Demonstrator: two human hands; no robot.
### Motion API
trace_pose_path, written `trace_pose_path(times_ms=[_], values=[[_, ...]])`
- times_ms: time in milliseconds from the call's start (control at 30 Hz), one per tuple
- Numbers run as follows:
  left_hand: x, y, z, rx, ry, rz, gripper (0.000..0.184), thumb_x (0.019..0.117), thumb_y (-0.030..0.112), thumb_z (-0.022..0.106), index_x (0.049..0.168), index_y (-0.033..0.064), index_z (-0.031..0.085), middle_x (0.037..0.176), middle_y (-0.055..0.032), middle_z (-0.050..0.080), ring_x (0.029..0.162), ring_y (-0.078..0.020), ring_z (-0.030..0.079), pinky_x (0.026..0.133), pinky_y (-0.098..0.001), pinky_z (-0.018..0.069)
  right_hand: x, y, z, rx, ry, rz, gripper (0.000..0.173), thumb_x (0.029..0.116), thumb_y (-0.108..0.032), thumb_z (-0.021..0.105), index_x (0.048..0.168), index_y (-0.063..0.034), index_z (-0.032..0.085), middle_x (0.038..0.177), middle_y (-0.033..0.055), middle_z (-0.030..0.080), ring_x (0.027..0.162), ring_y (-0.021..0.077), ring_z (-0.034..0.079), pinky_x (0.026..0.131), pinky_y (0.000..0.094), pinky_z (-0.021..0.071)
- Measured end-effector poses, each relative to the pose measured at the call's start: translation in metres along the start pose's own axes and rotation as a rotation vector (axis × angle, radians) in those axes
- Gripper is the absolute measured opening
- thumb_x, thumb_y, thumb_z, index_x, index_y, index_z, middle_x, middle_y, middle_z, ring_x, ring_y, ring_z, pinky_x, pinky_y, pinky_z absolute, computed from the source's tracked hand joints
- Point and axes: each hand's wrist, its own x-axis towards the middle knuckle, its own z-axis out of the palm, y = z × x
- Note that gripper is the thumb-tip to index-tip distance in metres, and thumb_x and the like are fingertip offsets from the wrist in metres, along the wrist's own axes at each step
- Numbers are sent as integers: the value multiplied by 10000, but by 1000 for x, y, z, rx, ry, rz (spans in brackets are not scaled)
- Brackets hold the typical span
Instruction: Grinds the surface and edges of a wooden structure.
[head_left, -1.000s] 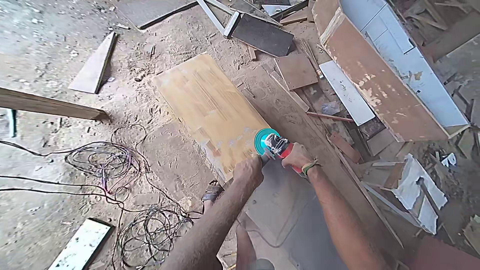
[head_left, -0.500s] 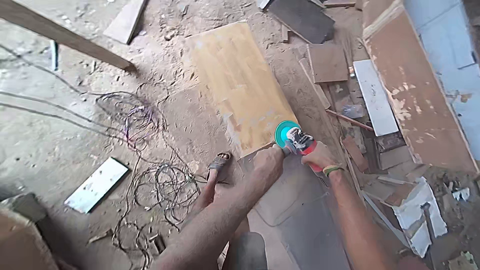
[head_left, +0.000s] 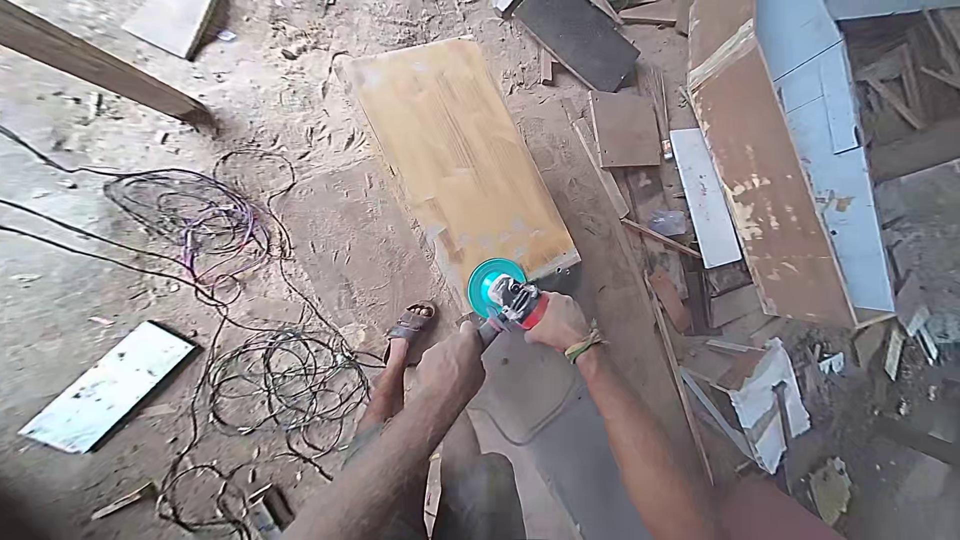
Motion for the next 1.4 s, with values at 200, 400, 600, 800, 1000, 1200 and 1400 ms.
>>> trace_pose_path(times_ms=[200, 400, 600, 800, 1000, 1200, 1400], values=[[-14, -40, 35, -12, 5, -123, 294, 973, 235, 573, 1239, 111, 561, 1034, -149, 739, 968, -366, 744, 771, -554, 596, -13, -27, 34, -81, -80, -92, 693, 645, -383, 859, 1254, -116, 663, 1146, 125, 732, 1090, 304, 712, 894, 557, 585], [-10, -38, 62, -78, 7, -94, 334, 983, 310, 573, 1256, 118, 575, 1009, -146, 743, 951, -369, 746, 770, -563, 596, -29, -23, 33, -179, -85, -67, 664, 703, -426, 822, 1247, -89, 648, 1124, 142, 735, 1061, 321, 724, 871, 557, 592], [9, 26, 44, -111, -70, 74, 338, 939, 247, 605, 1250, 122, 570, 1040, -140, 738, 993, -352, 738, 795, -556, 587, -31, 26, -3, -199, -8, 154, 695, 698, -431, 835, 1276, -94, 648, 1156, 140, 735, 1094, 319, 720, 902, 551, 588], [20, 48, 34, -75, -71, 109, 346, 897, 198, 620, 1232, 130, 570, 1046, -127, 736, 988, -346, 738, 769, -553, 591, -23, 42, -16, -167, 17, 200, 681, 678, -403, 861, 1245, -87, 655, 1153, 139, 730, 1096, 304, 716, 908, 541, 586], [28, 63, 26, -75, -55, 113, 349, 877, 190, 633, 1217, 134, 575, 1035, -121, 737, 971, -341, 741, 749, -543, 593, -14, 48, -29, -155, 29, 232, 681, 665, -385, 873, 1241, -93, 658, 1152, 143, 726, 1102, 312, 712, 906, 546, 585], [38, 79, 18, -92, -63, 171, 347, 852, 177, 656, 1188, 131, 582, 1027, -116, 738, 969, -338, 741, 744, -558, 590, -12, 56, -44, -144, 55, 297, 687, 647, -364, 882, 1239, -92, 663, 1148, 144, 730, 1093, 313, 714, 904, 557, 582], [43, 96, 12, -90, -92, 187, 370, 835, 185, 672, 1192, 134, 591, 1051, -124, 735, 989, -343, 735, 744, -564, 588, -11, 67, -52, -132, 63, 346, 678, 643, -370, 884, 1227, -97, 673, 1147, 149, 731, 1101, 322, 711, 907, 569, 579]])
